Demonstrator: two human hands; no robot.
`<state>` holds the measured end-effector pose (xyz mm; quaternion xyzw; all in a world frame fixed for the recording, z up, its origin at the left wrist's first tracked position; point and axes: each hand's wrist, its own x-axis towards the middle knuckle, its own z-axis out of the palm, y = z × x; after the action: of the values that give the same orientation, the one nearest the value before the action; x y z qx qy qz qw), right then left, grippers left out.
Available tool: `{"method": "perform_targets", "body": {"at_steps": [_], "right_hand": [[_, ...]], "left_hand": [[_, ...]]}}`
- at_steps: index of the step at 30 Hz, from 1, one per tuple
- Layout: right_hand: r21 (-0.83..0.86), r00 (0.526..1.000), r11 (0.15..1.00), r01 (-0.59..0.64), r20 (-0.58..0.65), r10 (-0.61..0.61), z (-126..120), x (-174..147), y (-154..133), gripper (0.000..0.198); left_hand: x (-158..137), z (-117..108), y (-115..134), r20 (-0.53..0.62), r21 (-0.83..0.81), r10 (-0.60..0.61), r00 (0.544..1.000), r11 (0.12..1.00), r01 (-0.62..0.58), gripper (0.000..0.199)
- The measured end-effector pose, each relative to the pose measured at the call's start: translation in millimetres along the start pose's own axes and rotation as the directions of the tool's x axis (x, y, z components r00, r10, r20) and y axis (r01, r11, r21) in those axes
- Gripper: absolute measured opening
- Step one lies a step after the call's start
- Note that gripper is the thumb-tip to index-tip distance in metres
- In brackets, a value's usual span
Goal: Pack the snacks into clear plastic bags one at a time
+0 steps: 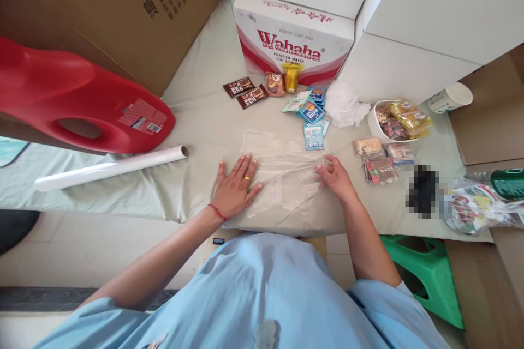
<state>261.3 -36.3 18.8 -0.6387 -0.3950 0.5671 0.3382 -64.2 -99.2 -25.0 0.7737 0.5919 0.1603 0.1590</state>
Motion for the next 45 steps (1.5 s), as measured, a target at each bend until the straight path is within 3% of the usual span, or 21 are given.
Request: {"method": "perform_targets", "body": {"at_steps": [3, 5, 9, 11, 13, 15, 17, 20, 23, 25, 27, 30, 34, 36, 38, 40, 42, 45], "right_hand": [[-0.08, 0.993, 0.997, 0.0, 0.119, 0.01, -3.0, -11.3, 7.5, 0.075], [-0.102, 0.993, 0.995, -0.009, 0.119, 0.021, -13.1, -15.7, 13.0, 0.07], [-0.15, 1.0, 0.989, 0.0, 0.024, 0.004, -40.5, -18.5, 16.3, 0.066], [-0.228, 0.989, 0.971, 0.074, -0.11, -0.102, -47.7, -20.5, 13.0, 0.058], [-0.362, 0.92, 0.915, 0.178, -0.268, -0.285, -45.2, -25.3, 7.0, 0.046], [-0.496, 0.83, 0.824, 0.275, -0.309, -0.463, -31.7, -32.5, 0.5, 0.034], [-0.578, 0.791, 0.719, 0.386, -0.194, -0.58, -9.2, -39.6, -2.8, 0.029], [-0.612, 0.756, 0.542, 0.576, 0.145, -0.639, 26.2, -44.3, 3.9, 0.035], [-0.603, 0.705, 0.403, 0.688, 0.424, -0.569, 40.2, -41.6, 23.2, 0.048], [-0.615, 0.705, 0.369, 0.696, 0.492, -0.51, 31.5, -39.1, 37.3, 0.049], [-0.631, 0.732, 0.388, 0.672, 0.483, -0.48, 12.3, -38.0, 47.1, 0.045], [-0.603, 0.781, 0.504, 0.618, 0.4, -0.479, -20.0, -36.7, 44.4, 0.036], [-0.56, 0.851, 0.661, 0.499, 0.172, -0.497, -35.7, -17.0, -3.3, 0.03], [-0.578, 0.848, 0.661, 0.478, 0.109, -0.518, -23.8, 7.2, -41.6, 0.03], [-0.579, 0.808, 0.601, 0.551, 0.188, -0.559, 2.2, 41.3, -80.9, 0.03], [-0.611, 0.742, 0.462, 0.643, 0.345, -0.576, 39.6, 81.6, -113.7, 0.027], [-0.709, 0.711, 0.26, 0.656, 0.465, -0.528, 82.0, 122.6, -135.5, 0.029], [-0.842, 0.754, 0.03, 0.539, 0.466, -0.463, 137.3, 173.4, -149.0, 0.048]], "left_hand": [[-1.9, -1.3, -6.6, -0.012, 0.002, 0.006, 1.0, 1.0, -0.006, 0.075], [-3.5, -2.6, -16.0, -0.005, -0.002, 0.032, 0.999, 0.999, -0.032, 0.079], [-3.5, -10.1, -33.4, 0.056, -0.028, 0.073, 0.996, 0.997, -0.071, 0.088], [-0.5, -18.7, -33.4, 0.056, -0.054, 0.032, 0.998, 0.998, -0.029, 0.092], [4.4, -30.8, -24.1, -0.018, -0.088, -0.049, 0.999, 0.995, 0.047, 0.09], [10.0, -43.0, -6.4, -0.154, -0.139, -0.116, 0.981, 0.986, 0.095, 0.078], [15.1, -49.7, 14.7, -0.252, -0.192, -0.106, 0.962, 0.98, 0.058, 0.064], [20.6, -41.8, 33.7, -0.189, -0.202, 0.038, 0.981, 0.976, -0.077, 0.058], [22.8, -21.6, 21.4, -0.036, -0.148, 0.12, 0.992, 0.981, -0.124, 0.057], [22.3, -12.3, 0.1, 0.027, -0.112, 0.125, 0.992, 0.986, -0.121, 0.056], [20.9, -10.1, -21.3, 0.064, -0.082, 0.134, 0.989, 0.988, -0.129, 0.055], [18.8, -15.2, -39.2, 0.092, -0.045, 0.155, 0.984, 0.987, -0.151, 0.055], [17.7, -20.3, -37.3, 0.109, -0.024, 0.148, 0.983, 0.989, -0.146, 0.059], [18.0, -20.2, -34.4, 0.107, -0.034, 0.15, 0.983, 0.989, -0.147, 0.062], [18.3, -19.4, -33.5, 0.096, -0.052, 0.152, 0.984, 0.988, -0.148, 0.064], [18.4, -18.8, -34.1, 0.089, -0.059, 0.152, 0.984, 0.987, -0.148, 0.064], [18.1, -18.6, -34.8, 0.096, -0.047, 0.154, 0.983, 0.988, -0.15, 0.064], [17.4, -18.9, -35.0, 0.108, -0.013, 0.159, 0.981, 0.987, -0.158, 0.064]]}}
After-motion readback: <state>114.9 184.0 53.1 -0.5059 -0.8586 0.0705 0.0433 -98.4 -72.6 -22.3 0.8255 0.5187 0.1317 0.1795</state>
